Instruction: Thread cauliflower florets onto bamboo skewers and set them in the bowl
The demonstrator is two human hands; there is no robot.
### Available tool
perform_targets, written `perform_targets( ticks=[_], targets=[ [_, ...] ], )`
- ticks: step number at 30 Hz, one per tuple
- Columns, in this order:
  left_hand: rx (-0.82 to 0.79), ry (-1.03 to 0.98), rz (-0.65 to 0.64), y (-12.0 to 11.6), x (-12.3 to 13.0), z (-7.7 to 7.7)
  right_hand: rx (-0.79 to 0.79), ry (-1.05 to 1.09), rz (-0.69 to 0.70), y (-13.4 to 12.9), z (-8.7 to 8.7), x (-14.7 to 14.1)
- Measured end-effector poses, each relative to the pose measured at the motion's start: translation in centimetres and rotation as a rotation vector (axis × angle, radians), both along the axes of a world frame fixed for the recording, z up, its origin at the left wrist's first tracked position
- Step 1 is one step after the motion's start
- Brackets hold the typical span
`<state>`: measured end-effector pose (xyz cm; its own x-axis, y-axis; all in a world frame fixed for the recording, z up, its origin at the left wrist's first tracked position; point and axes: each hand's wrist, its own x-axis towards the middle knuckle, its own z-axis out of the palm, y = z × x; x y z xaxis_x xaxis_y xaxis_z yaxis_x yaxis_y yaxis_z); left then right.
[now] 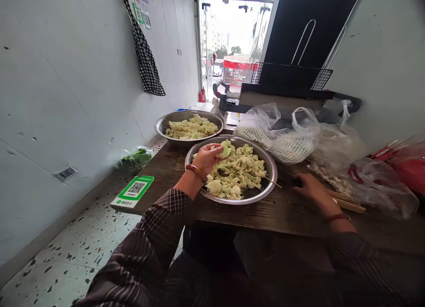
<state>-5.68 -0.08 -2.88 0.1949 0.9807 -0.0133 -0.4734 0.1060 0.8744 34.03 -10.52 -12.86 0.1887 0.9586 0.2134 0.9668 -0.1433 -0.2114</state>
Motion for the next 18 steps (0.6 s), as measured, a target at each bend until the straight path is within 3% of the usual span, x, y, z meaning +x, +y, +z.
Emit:
perform_targets(
  ticks=[3, 6, 10, 13, 15, 18],
  targets=[
    [0.056, 0.118, 0.035, 0.1, 0.0, -0.3, -0.09, -0.068, 0.049, -0.1, -0.3, -0.6],
    [0.23, 0.265, 0.15, 0.3, 0.0, -0.5, -0.12, -0.09, 0.074, -0.3, -0.2, -0.8],
    [0.313, 0.353, 0.198, 0.3, 0.1, -0.5, -0.207, -0.108, 0.127, -0.5, 0.8, -0.6],
    [0.24, 0.302, 0.129, 0.0, 0.2, -0.4, -0.177, -0.089, 0.107, -0.4, 3.4, -1.5],
    [0.196, 0.258, 0.119, -0.1, 0.1, -0.2, -0.001, -0.028, 0.056, -0.1, 5.6, -3.2],
    [0.139, 0.195, 0.128, -0.2, 0.0, -0.1, 0.141, 0.101, 0.228, 0.7, 8.6, -7.5]
  ],
)
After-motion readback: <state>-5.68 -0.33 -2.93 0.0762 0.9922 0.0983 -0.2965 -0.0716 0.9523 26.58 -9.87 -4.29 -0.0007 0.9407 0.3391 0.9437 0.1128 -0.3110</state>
